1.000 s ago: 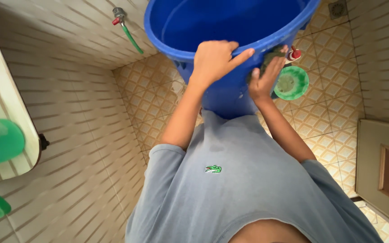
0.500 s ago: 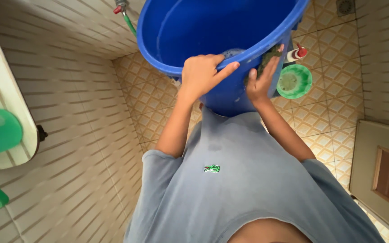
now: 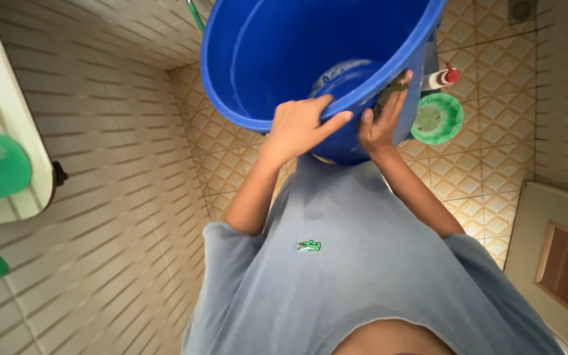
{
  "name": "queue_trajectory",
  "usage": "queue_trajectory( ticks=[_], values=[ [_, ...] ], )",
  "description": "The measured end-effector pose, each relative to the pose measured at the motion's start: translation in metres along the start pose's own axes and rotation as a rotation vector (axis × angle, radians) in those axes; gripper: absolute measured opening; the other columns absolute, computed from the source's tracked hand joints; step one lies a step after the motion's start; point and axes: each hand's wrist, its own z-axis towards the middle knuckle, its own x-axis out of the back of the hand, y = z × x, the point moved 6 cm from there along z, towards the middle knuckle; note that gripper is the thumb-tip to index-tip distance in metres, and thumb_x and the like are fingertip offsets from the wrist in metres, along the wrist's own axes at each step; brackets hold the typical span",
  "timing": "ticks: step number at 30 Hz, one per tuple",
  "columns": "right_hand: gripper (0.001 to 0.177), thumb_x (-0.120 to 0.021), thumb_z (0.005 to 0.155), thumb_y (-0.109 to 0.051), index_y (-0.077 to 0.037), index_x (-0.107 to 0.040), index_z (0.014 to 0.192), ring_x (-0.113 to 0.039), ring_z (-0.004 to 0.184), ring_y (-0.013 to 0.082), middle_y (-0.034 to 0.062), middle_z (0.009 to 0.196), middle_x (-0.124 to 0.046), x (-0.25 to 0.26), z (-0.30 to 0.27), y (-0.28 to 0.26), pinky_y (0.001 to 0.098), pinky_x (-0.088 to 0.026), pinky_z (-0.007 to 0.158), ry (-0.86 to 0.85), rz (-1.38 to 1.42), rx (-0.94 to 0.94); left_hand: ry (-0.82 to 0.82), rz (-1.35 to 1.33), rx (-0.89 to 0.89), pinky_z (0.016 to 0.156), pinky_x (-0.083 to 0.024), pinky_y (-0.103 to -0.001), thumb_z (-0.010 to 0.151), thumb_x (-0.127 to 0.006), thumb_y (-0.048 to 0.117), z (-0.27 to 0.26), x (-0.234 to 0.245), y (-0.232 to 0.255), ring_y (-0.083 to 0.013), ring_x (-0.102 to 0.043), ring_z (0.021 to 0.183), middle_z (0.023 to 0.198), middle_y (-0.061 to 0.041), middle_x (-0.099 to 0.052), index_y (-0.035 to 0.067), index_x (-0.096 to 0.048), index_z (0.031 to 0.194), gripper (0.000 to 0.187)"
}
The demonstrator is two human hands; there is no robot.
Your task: Scrubbing the inside and outside of a large blue bucket with a sponge in a tiled washroom.
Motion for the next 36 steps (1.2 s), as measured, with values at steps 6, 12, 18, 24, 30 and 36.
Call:
queue_trajectory(
  ticks=[6,12,18,24,30,36],
  values=[
    [0.078,-0.043,0.114,-0.044,0.001,-0.008,0.166,-0.011,0.166,0.0462,0.0274,0.174,-0.006,-0.002,-0.003,0.005,0.0498,-0.016,0.134,-0.002,-0.017,0.024,-0.183,0.062,-0.016,0.063,-0.053,-0.051,0.09,-0.069,0.054,0.032,-0.032,0.016,-0.0394,-0.071,0.076,0.076,-0.017,-0.071,0.003,-0.064,0.112,0.055],
    [0.078,-0.047,0.115,-0.044,0.005,-0.012,0.165,-0.008,0.164,0.0474,0.029,0.173,-0.01,0.0,0.004,-0.005,0.0518,-0.015,0.133,-0.058,-0.018,0.027,-0.154,-0.072,-0.032,0.069,-0.054,-0.051,0.092,-0.071,0.037,0.04,-0.042,0.015,-0.0415,-0.07,0.079,0.078,-0.018,-0.071,0.004,-0.064,0.114,0.04],
    [0.08,-0.047,0.112,-0.046,0.006,-0.015,0.164,-0.011,0.163,0.048,0.0298,0.172,-0.012,-0.008,0.008,-0.004,0.0574,-0.014,0.136,-0.118,-0.036,0.108,-0.052,-0.146,0.127,0.063,-0.052,-0.049,0.085,-0.072,0.025,0.027,-0.029,0.007,-0.0397,-0.069,0.069,0.069,-0.019,-0.067,0.005,-0.066,0.117,0.039],
    [0.078,-0.055,0.109,-0.045,0.008,-0.029,0.16,-0.022,0.159,0.0509,0.0309,0.168,-0.023,-0.013,0.029,-0.024,0.0589,-0.021,0.132,-0.269,-0.022,0.157,0.067,-0.227,0.235,0.059,-0.051,-0.042,0.084,-0.071,0.019,0.016,-0.005,-0.009,-0.0321,-0.068,0.062,0.069,-0.017,-0.066,0.006,-0.071,0.101,0.021],
    [0.077,-0.063,0.106,-0.043,0.01,-0.039,0.156,-0.026,0.158,0.047,0.0298,0.166,-0.03,-0.027,0.044,-0.038,0.0595,-0.024,0.13,-0.414,-0.053,0.209,0.197,-0.317,0.263,0.058,-0.05,-0.036,0.087,-0.07,0.015,0.003,0.008,-0.025,-0.0215,-0.066,0.06,0.072,-0.015,-0.065,0.002,-0.069,0.099,0.018],
    [0.069,-0.07,0.1,-0.031,0.007,-0.044,0.152,-0.03,0.157,0.0446,0.0256,0.165,-0.034,-0.043,0.05,-0.059,0.0579,-0.027,0.129,-0.488,-0.011,0.27,0.278,-0.406,0.357,0.059,-0.049,-0.036,0.091,-0.07,0.015,-0.017,0.014,-0.046,-0.0251,-0.06,0.064,0.074,-0.014,-0.068,0.001,-0.068,0.101,0.018]
  ],
)
